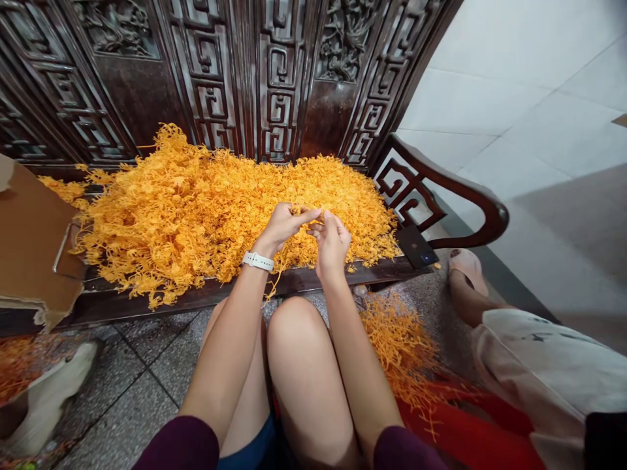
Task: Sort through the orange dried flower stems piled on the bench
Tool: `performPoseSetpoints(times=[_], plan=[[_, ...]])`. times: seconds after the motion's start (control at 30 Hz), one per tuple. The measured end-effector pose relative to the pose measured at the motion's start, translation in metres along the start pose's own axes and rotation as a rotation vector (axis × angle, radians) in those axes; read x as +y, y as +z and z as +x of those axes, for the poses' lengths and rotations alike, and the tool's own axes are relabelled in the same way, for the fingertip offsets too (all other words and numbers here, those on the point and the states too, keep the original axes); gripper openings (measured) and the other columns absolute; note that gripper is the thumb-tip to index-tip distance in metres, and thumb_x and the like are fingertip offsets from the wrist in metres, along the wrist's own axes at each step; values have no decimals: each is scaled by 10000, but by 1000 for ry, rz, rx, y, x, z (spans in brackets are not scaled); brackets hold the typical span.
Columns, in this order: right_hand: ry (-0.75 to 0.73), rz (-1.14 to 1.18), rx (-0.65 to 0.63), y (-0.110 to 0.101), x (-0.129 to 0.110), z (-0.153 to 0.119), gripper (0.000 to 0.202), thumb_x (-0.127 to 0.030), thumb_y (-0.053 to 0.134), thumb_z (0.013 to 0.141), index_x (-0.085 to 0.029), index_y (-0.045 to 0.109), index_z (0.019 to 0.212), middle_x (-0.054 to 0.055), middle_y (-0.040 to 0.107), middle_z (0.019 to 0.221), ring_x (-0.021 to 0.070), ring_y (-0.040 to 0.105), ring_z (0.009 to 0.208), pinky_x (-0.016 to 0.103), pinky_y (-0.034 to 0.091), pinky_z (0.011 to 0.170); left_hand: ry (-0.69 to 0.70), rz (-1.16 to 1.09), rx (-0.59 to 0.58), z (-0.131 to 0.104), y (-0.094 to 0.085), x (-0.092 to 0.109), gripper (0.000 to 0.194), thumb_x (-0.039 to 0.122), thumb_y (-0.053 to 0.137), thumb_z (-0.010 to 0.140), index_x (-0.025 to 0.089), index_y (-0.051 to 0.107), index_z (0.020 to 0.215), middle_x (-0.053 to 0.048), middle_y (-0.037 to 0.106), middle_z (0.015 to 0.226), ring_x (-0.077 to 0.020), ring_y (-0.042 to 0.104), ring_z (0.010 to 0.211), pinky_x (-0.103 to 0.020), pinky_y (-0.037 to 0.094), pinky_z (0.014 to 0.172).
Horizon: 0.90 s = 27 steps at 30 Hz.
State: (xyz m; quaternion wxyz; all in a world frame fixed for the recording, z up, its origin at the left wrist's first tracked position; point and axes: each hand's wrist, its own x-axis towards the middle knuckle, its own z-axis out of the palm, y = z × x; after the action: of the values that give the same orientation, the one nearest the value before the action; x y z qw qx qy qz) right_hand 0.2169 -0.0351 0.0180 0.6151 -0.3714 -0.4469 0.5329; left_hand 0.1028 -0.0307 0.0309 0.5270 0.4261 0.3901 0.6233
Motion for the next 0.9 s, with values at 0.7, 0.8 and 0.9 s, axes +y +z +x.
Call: performPoseSetpoints(times=[0.7, 0.8, 0.9], plan=[[427, 297, -135, 13, -5, -23, 604, -151, 897, 681, -270, 403, 1007, -68, 711, 753, 89, 647, 591, 168, 523, 538, 395, 190, 446, 16, -19, -5, 187, 13, 752, 766, 189, 765, 827, -56, 753, 905, -177, 689, 906, -283, 549, 883], [460, 298, -221, 14, -16, -29, 581, -151, 910, 677, -256, 460, 1030, -59, 717, 749, 85, 631, 569, 164, 508, 512, 428, 187, 513, 17, -19, -1, 157, 46, 783, 785, 194, 760, 831, -50, 747, 903, -161, 689, 871, -271, 543, 867], [477, 305, -346, 13, -23, -33, 511, -207, 957, 654, -208, 566, 983, -34, 722, 744, 58, 606, 557, 136, 496, 507, 481, 193, 547, 17, -18, 2, 109, 98, 781, 826, 200, 746, 812, -41, 736, 872, -154, 678, 848, -274, 539, 856]])
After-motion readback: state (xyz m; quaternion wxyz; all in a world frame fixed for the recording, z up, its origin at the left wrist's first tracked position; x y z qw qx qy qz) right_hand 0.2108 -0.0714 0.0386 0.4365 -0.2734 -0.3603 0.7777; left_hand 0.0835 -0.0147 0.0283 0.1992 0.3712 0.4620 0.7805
